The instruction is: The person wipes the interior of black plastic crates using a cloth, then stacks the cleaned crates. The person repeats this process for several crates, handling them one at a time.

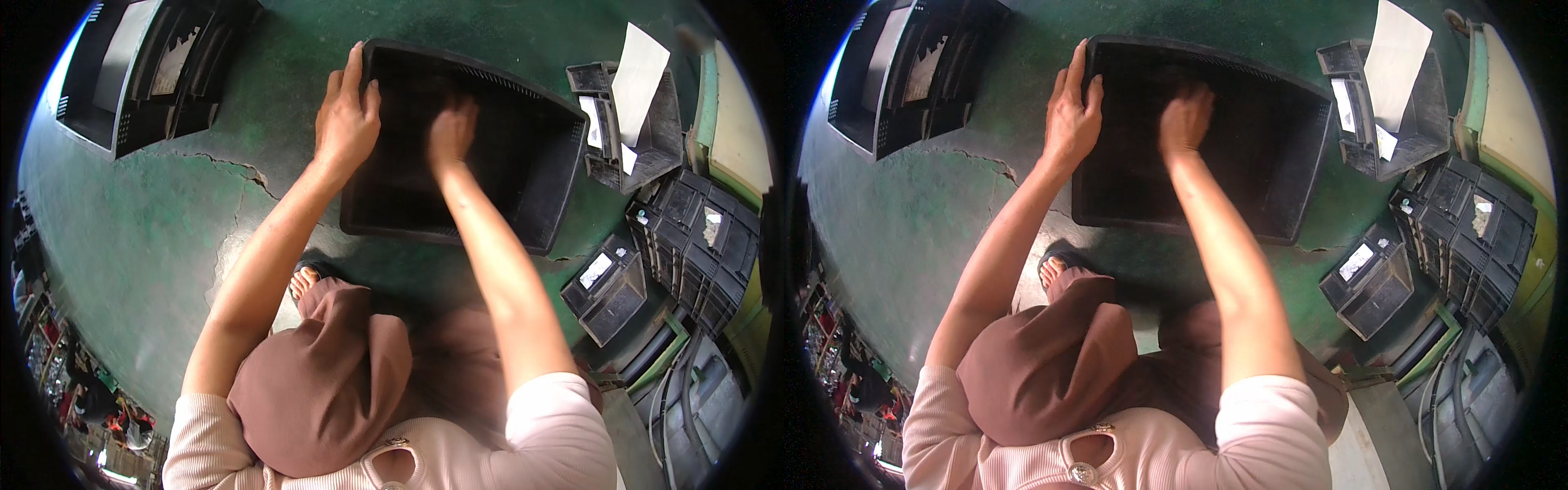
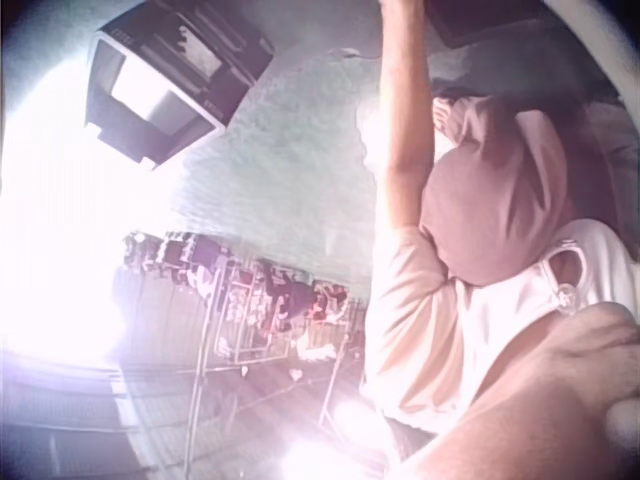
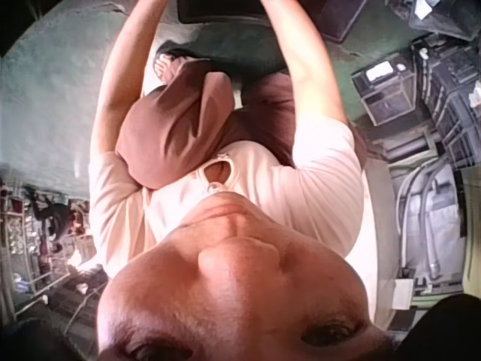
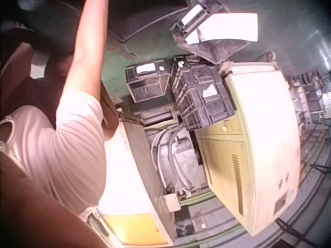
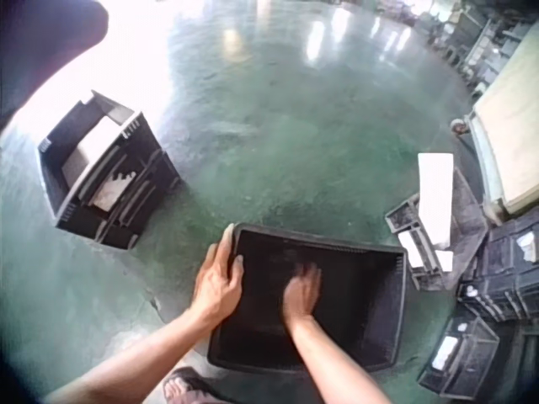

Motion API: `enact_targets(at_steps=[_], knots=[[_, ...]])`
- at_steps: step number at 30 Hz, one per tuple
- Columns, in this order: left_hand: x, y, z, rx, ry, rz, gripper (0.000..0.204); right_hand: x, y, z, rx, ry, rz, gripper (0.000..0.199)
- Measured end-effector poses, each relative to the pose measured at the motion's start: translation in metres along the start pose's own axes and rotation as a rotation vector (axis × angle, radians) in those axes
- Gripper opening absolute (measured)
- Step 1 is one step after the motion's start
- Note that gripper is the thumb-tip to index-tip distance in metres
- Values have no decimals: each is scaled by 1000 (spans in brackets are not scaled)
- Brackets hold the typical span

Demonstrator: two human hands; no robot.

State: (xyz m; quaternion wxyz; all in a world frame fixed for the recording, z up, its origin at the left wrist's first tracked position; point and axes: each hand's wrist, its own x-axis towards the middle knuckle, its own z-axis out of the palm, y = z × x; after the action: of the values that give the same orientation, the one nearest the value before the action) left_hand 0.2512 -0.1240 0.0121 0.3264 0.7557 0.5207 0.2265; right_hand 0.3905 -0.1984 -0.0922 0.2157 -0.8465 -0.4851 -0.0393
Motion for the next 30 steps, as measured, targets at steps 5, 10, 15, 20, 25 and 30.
enact_targets(at_steps=[5, 10, 15, 20, 25, 30], knots=[[-2, -2, 2, -80, 15, -16, 52, 7, -72, 9, 66, -327, 33, 39], [0, -5, 3, -56, 16, 49, 52, 14, -43, 7, 275, -382, -168, 42], [1, -5, 2, -91, 22, 8, 50, 20, -34, -19, 34, -775, -465, 38], [4, -9, 4, -19, 93, 75, 49, -20, -38, -65, -47, -1202, -953, 26], [5, 6, -3, -34, 14, 16, 52, -7, -39, -74, 64, -1172, -1075, 35], [5, 6, -8, -51, 19, -4, 49, -18, 66, -102, 68, -1155, -834, 33]])
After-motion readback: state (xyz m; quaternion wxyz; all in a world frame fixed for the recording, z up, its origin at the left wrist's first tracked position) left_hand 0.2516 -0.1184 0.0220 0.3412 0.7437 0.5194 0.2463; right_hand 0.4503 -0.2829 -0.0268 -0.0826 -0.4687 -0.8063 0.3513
